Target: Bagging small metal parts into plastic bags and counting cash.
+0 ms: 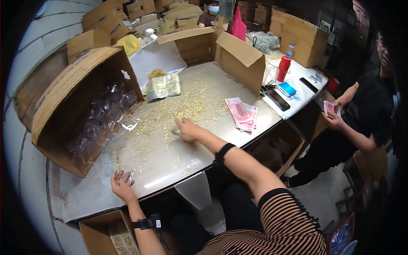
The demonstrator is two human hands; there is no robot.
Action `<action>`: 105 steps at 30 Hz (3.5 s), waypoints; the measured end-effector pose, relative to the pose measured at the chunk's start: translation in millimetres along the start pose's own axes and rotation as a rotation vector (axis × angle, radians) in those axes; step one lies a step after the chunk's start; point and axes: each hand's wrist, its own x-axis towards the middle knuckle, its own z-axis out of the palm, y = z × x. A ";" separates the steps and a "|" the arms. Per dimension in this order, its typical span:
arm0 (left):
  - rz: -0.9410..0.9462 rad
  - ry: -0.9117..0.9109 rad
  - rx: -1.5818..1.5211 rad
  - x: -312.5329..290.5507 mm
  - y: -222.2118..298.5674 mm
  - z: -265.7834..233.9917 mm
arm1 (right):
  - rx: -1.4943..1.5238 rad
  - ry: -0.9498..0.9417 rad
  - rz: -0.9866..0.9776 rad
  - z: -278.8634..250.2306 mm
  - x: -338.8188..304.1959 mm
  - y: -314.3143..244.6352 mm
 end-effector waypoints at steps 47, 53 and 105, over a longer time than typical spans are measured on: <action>0.031 -0.005 0.028 -8.4 0.6 2.2 | 0.102 0.590 0.336 -46.5 10.7 94.3; 0.013 -0.006 0.056 -6.2 1.8 -2.4 | 0.053 0.182 0.224 -51.8 39.6 87.7; 0.005 -0.076 0.071 -0.6 -0.4 1.7 | -0.287 0.629 0.816 -88.2 -141.1 164.2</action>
